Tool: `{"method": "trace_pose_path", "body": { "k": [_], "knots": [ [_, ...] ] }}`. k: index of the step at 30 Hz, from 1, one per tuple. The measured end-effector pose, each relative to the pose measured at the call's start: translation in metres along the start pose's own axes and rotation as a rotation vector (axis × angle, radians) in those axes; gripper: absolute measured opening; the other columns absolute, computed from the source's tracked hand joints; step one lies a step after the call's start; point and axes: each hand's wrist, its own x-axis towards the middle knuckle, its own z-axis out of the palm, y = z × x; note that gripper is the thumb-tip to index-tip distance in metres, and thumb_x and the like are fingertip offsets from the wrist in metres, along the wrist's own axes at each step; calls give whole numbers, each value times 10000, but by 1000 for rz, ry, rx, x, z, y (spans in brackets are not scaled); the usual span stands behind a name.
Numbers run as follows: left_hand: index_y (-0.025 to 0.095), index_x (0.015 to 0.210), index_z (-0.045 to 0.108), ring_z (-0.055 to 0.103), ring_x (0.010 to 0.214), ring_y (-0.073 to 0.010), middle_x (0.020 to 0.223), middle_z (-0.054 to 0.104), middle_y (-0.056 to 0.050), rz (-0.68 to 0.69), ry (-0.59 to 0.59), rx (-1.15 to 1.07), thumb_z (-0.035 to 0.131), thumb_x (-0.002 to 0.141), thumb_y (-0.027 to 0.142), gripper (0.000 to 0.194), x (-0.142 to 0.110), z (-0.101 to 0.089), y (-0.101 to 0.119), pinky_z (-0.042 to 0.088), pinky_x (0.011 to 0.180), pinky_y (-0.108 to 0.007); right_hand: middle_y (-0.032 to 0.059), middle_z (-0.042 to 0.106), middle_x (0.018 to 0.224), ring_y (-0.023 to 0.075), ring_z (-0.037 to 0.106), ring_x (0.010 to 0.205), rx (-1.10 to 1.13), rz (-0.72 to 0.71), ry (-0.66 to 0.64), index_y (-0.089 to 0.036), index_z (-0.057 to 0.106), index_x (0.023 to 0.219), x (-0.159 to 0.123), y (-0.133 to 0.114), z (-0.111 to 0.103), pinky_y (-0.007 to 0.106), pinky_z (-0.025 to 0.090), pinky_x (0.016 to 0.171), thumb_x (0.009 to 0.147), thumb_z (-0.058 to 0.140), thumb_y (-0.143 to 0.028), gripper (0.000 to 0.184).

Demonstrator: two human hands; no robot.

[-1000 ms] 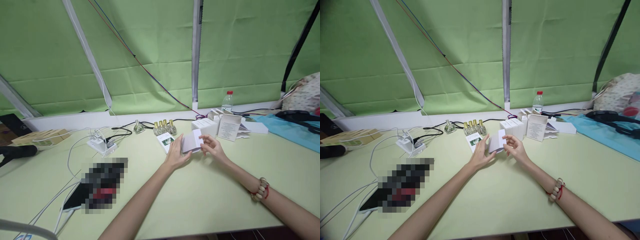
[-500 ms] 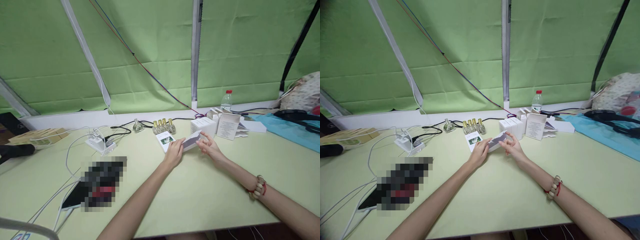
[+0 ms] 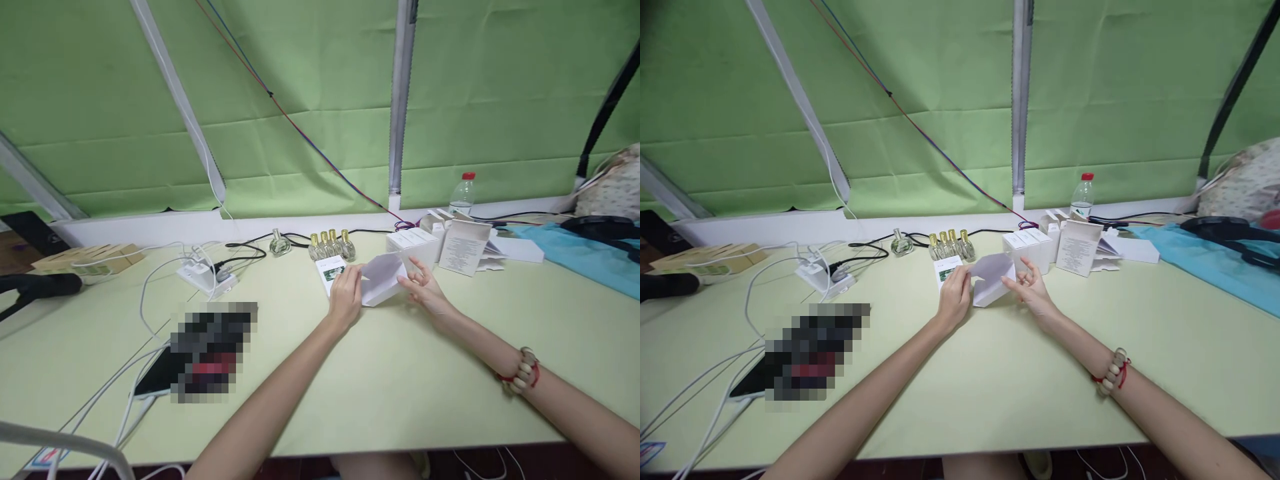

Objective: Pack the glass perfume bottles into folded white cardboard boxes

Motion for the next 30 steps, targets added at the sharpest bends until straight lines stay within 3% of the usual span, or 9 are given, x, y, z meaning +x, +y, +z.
{"method": "trace_pose_path", "body": {
  "k": [5,10,14,20,30],
  "knots": [
    [180,1071,480,563,837,-147,953,611,-52,-4,88,-28,286,926,219,246,-2,4,-1,401,729,-268,32,497,1112,120,510,714,-14,-17,-219,-360,428,1244,2,5,-6,193,415,445,541,762,-455,783],
    [173,1085,457,582,821,-145,971,617,-60,-17,95,-48,273,929,242,252,-3,6,-1,420,705,-265,45,485,1198,127,527,753,-15,-31,-346,-348,428,1247,-2,5,-6,189,440,465,564,748,-470,764],
    [173,1113,439,587,830,-140,976,605,-62,50,23,-85,248,931,240,273,-3,3,2,443,708,-258,54,533,1141,146,560,780,-105,-28,-317,-321,412,1249,-8,1,-1,179,432,448,573,763,-404,767],
    [151,1226,398,588,860,-157,1042,584,-88,339,-174,-75,222,925,225,356,-2,0,7,470,750,-285,49,552,1126,157,573,815,-133,-45,-243,-288,438,1145,-11,-3,1,171,427,429,596,742,-435,644],
    [135,1330,333,590,862,-175,1067,576,-108,421,-214,8,200,930,281,446,-1,1,7,484,741,-304,38,548,1068,129,557,759,-139,-40,-262,-268,459,1112,-11,-5,1,163,425,426,628,711,-467,580]
  ]
}}
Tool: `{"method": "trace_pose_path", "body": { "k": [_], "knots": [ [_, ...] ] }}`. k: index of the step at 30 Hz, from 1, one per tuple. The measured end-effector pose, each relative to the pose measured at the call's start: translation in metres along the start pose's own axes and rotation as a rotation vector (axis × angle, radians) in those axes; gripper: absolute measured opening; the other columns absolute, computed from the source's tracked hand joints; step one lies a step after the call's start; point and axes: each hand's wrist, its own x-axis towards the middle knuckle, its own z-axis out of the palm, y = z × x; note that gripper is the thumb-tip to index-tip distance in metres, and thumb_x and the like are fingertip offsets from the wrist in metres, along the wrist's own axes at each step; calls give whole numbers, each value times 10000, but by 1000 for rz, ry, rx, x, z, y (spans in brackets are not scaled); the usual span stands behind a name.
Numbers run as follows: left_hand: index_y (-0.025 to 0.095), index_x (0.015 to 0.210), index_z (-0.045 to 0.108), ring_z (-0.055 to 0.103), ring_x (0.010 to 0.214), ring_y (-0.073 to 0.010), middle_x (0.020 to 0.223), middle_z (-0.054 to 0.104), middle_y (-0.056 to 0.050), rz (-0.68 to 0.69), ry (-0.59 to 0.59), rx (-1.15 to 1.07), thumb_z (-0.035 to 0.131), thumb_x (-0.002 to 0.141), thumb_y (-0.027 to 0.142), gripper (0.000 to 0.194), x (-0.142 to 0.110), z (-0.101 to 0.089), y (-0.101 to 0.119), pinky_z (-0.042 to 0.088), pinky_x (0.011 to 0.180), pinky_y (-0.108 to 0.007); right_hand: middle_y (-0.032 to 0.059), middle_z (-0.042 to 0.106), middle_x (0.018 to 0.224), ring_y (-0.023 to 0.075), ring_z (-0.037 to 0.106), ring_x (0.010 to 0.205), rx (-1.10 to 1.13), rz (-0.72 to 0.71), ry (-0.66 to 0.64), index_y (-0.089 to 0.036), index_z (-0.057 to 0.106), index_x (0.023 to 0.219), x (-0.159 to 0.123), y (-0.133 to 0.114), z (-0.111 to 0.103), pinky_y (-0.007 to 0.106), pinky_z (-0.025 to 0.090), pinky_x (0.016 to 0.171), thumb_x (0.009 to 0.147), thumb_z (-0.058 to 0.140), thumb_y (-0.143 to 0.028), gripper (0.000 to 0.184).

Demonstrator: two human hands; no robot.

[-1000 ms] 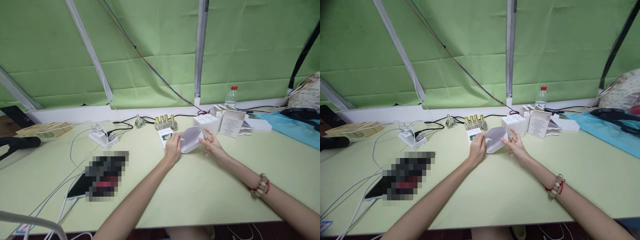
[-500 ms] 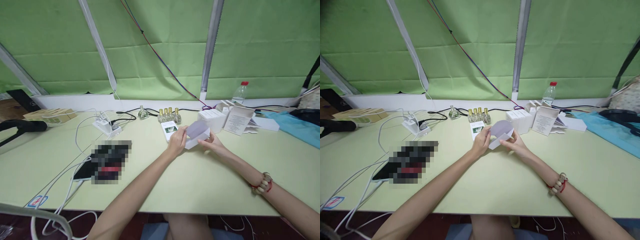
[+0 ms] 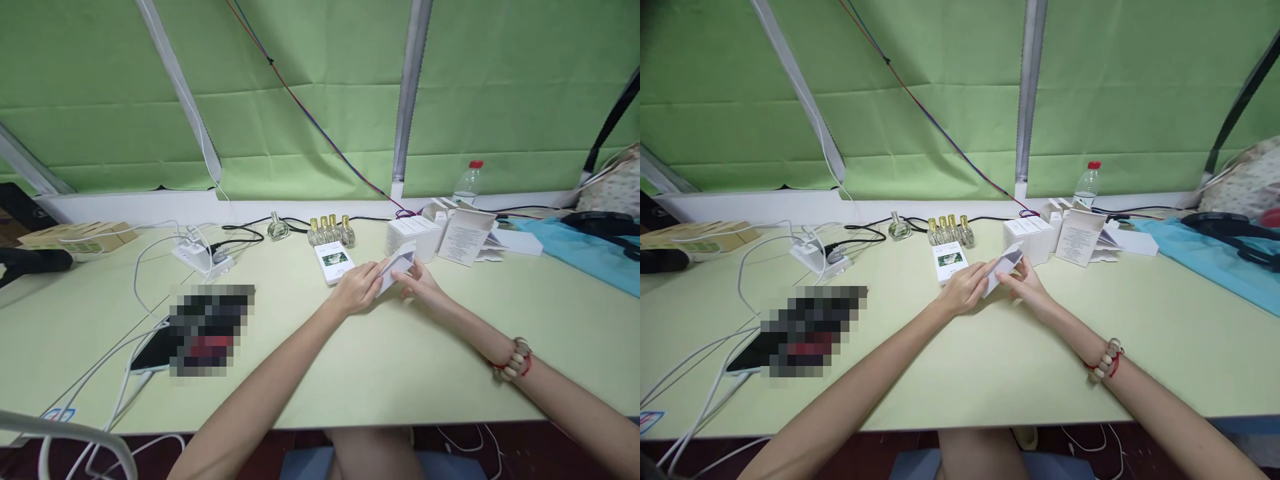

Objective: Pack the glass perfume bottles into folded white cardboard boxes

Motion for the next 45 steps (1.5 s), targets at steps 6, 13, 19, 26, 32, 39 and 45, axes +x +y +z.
{"method": "trace_pose_path", "body": {
  "k": [6,13,19,26,32,39,45],
  "knots": [
    [124,1332,356,587,852,-169,1009,585,-109,-45,-50,-7,177,935,296,468,0,-1,0,480,745,-292,17,571,992,129,550,733,6,16,12,-276,492,1079,-2,-3,0,181,429,432,639,699,-473,525],
    [134,1330,362,583,859,-168,993,589,-107,-43,-55,-33,170,938,341,483,0,-3,-1,480,748,-288,20,574,922,117,520,664,41,35,11,-262,506,1046,-3,-5,1,185,417,426,645,681,-496,496],
    [143,1350,330,586,868,-170,996,597,-96,-39,-70,-12,137,936,402,525,-1,-2,-3,472,744,-282,1,558,894,107,502,630,71,7,42,-274,501,1083,-3,-7,3,190,405,417,603,688,-509,566],
    [159,1366,315,591,850,-190,962,603,-92,-50,-109,-44,191,874,579,659,-1,0,-5,474,696,-286,2,556,900,124,526,671,95,30,3,-274,487,1040,-2,-3,1,181,402,426,649,647,-535,496],
    [166,1390,267,586,883,-206,1019,582,-105,8,-65,-110,309,829,580,698,-3,3,-5,483,728,-308,8,580,862,137,527,641,170,128,-48,-285,486,1085,2,2,0,199,393,426,722,511,-608,486],
    [161,1349,336,574,977,-209,1126,551,-125,56,-1,-114,343,818,550,659,-5,6,-10,496,746,-296,9,569,765,140,517,614,192,200,-2,-252,539,963,4,0,0,203,379,417,713,489,-659,481],
    [148,1334,364,595,937,-190,1115,571,-122,109,25,-42,339,817,571,669,-4,3,-8,502,664,-250,14,564,746,137,512,607,264,225,30,-230,540,934,3,-7,-1,211,390,457,724,394,-715,548]
  ]
}}
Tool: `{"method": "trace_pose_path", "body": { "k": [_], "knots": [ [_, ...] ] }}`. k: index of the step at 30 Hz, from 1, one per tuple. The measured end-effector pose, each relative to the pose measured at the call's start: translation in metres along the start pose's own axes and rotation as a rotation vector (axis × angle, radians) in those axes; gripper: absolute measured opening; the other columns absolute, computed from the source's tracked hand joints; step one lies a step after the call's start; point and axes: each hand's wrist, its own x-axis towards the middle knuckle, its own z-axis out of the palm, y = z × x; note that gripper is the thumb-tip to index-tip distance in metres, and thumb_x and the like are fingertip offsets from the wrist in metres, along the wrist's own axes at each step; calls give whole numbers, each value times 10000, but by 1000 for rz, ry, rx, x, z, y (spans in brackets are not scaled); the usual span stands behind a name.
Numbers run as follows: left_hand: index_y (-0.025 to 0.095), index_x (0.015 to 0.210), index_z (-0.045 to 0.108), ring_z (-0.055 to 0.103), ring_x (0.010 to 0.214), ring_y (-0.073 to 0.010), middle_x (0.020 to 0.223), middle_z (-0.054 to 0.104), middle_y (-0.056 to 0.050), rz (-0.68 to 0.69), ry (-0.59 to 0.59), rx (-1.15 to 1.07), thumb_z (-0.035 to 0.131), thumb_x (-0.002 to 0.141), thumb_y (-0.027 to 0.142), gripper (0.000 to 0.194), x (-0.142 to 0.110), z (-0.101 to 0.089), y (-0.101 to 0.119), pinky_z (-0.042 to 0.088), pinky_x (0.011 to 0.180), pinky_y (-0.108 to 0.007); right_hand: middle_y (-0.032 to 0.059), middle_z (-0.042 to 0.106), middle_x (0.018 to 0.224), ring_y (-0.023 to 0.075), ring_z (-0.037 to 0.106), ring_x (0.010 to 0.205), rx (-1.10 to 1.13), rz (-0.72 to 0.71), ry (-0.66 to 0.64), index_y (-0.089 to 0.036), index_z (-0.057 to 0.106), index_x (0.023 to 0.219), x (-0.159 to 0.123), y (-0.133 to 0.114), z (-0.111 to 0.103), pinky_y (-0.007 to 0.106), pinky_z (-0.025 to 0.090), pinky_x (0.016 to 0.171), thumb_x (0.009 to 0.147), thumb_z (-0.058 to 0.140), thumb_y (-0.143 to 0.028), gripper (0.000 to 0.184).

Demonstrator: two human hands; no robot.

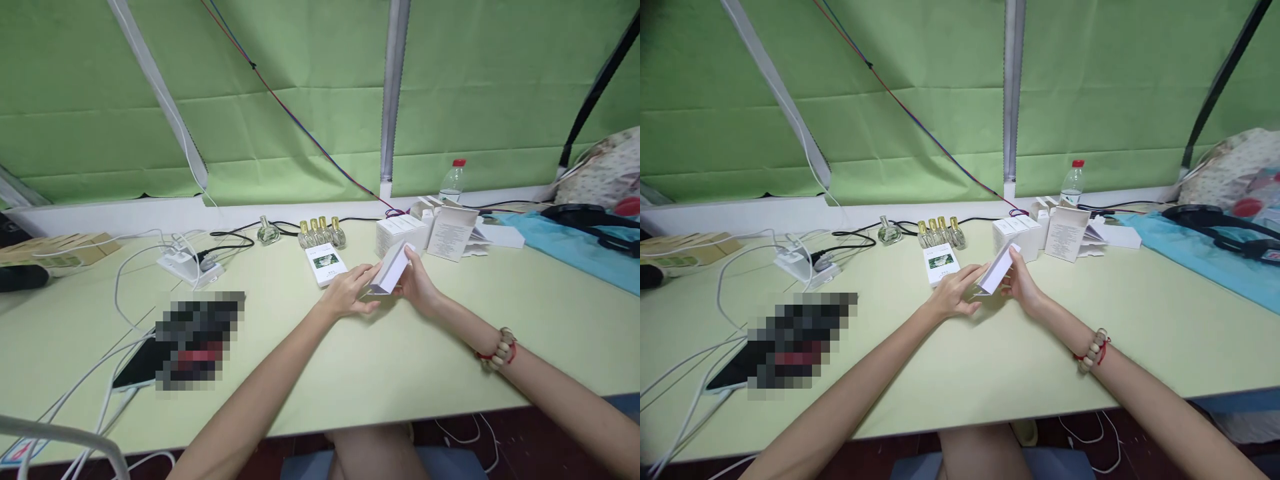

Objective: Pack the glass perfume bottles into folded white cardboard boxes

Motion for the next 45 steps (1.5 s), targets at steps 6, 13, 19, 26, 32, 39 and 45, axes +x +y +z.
{"method": "trace_pose_path", "body": {
  "k": [6,13,19,26,32,39,45],
  "knots": [
    [234,1371,309,616,846,-136,1097,580,-80,-92,-127,123,334,871,522,578,3,-2,4,470,571,-190,40,616,797,178,560,659,-11,47,-46,-229,554,976,-2,-5,0,266,436,526,728,333,-729,601],
    [231,1339,359,613,793,-113,1057,595,-56,-182,-151,164,258,915,461,493,5,-2,7,415,503,-180,33,629,795,169,559,656,-34,36,-66,-239,558,957,0,1,0,212,365,430,719,458,-673,505],
    [246,1315,387,600,745,-105,1021,594,-48,-180,-129,186,267,929,398,432,2,1,5,403,495,-186,14,605,768,145,533,649,-33,-66,-46,-225,553,884,-1,6,-2,200,380,429,672,593,-601,433],
    [222,1167,529,581,894,-174,1032,606,-69,-201,-124,315,330,901,302,342,5,2,8,466,674,-276,47,618,893,164,555,730,-165,-76,50,-212,546,960,3,11,-6,203,404,433,657,653,-538,458],
    [128,1305,403,313,1283,-318,1302,449,-162,-592,-112,509,472,762,307,576,1,3,13,267,1032,-487,61,611,1092,161,573,793,-192,-85,83,-218,536,1037,1,7,-5,183,412,438,689,635,-505,462],
    [115,1313,379,268,1289,-360,1340,398,-181,-944,-188,527,425,731,288,609,-2,8,11,331,952,-554,60,622,1077,154,574,765,-214,-65,105,-219,548,1024,1,8,-5,184,421,434,684,629,-524,463],
    [131,1262,419,295,1272,-329,1326,403,-164,-865,-224,447,427,744,257,533,-1,6,9,419,884,-455,58,629,1065,166,592,782,-190,-88,115,-220,540,1009,4,9,-6,184,416,421,674,636,-521,460]
  ]
}}
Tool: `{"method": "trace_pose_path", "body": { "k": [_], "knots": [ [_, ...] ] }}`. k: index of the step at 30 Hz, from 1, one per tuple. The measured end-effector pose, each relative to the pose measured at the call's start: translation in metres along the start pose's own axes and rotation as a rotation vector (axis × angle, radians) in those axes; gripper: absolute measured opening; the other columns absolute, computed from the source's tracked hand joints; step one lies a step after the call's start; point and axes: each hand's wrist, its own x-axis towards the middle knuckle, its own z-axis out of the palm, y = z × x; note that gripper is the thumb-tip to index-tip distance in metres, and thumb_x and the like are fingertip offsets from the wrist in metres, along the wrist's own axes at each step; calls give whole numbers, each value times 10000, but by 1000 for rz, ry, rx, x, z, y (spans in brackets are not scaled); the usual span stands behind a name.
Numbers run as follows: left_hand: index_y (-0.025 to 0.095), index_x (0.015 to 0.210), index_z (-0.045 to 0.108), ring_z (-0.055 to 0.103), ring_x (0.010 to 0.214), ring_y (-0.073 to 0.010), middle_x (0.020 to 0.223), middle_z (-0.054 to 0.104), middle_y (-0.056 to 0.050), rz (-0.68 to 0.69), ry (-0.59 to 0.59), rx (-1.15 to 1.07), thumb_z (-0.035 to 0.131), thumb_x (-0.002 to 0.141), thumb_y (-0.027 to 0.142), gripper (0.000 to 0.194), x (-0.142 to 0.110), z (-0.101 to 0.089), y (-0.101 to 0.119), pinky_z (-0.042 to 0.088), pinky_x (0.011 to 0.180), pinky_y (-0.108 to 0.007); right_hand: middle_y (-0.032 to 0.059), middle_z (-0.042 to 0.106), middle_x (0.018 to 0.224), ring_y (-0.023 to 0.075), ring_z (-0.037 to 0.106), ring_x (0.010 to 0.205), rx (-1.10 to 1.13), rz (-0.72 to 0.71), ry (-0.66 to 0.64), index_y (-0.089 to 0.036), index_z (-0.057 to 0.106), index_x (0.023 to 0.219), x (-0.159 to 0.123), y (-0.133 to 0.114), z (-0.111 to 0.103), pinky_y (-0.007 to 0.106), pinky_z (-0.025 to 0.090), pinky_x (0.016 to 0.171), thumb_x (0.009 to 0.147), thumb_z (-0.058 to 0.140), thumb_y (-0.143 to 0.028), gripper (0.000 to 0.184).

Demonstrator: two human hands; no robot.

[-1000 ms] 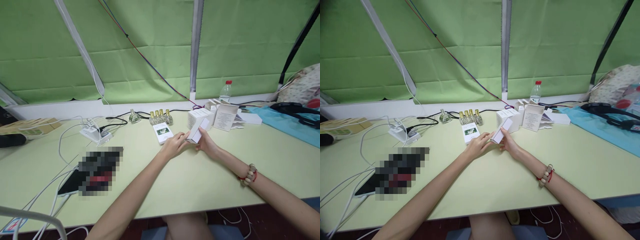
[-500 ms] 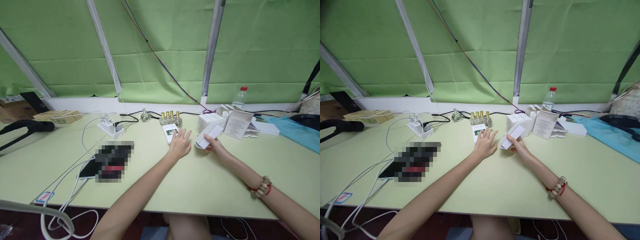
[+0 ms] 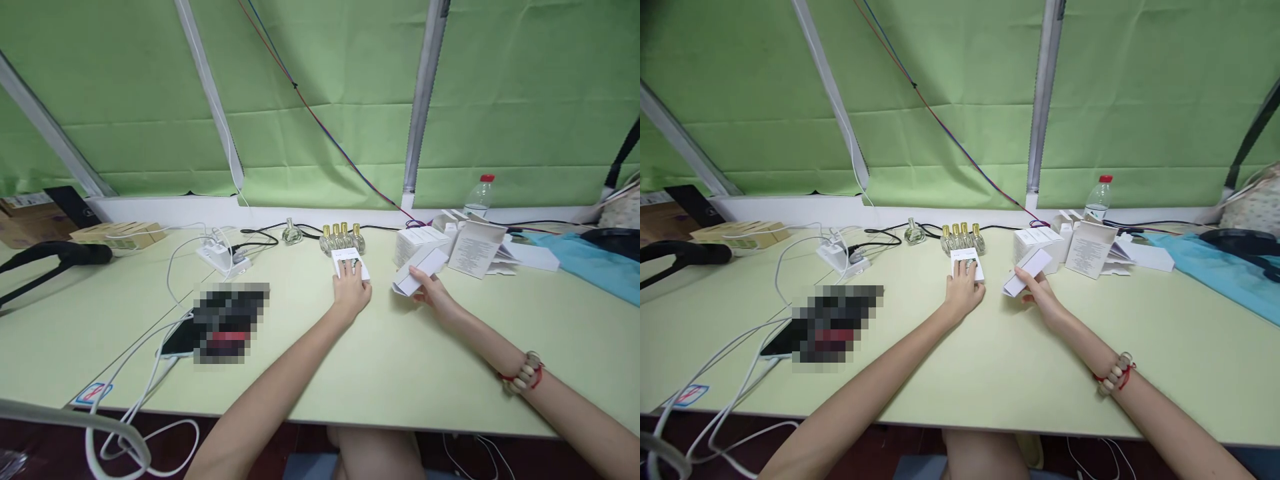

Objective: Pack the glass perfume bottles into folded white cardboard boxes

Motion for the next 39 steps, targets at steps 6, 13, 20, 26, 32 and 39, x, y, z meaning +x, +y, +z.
{"method": "trace_pose_path", "body": {
  "k": [6,13,20,26,32,39],
  "knots": [
    [145,1240,428,330,1243,-317,1303,420,-158,46,11,-27,456,749,268,507,2,1,-2,419,885,-453,45,642,989,149,584,742,3,10,1,-223,552,993,0,0,-1,184,425,426,660,654,-520,458],
    [168,1185,450,419,1153,-280,1211,499,-119,77,54,-136,469,769,309,440,2,-2,-1,444,851,-410,46,631,957,143,574,728,-13,-9,-7,-218,544,987,-1,-1,-1,177,423,425,678,640,-521,444],
    [218,1125,476,527,980,-189,1092,558,-49,203,99,-244,459,796,250,331,1,-11,1,463,764,-297,60,629,979,149,583,720,-30,-8,3,-211,538,996,-2,-2,1,187,426,431,668,638,-539,474],
    [226,974,537,543,933,-160,962,615,-20,288,102,-216,385,866,259,189,1,-12,2,441,628,-243,45,620,914,143,562,708,-25,-22,3,-215,530,982,-3,-3,1,187,417,438,663,644,-536,467],
    [203,1129,457,579,893,-143,963,622,-35,379,163,-253,333,881,179,278,1,-7,-1,445,644,-235,2,599,726,127,516,590,-1,-26,-22,-219,519,912,-2,-2,1,213,409,446,669,619,-553,425],
    [240,1004,584,568,905,-145,972,578,-50,557,30,-143,370,857,170,269,2,-8,-3,456,606,-208,-20,568,655,112,475,496,-11,-39,-14,-230,492,939,3,1,1,214,377,412,667,603,-580,458]
  ]
}}
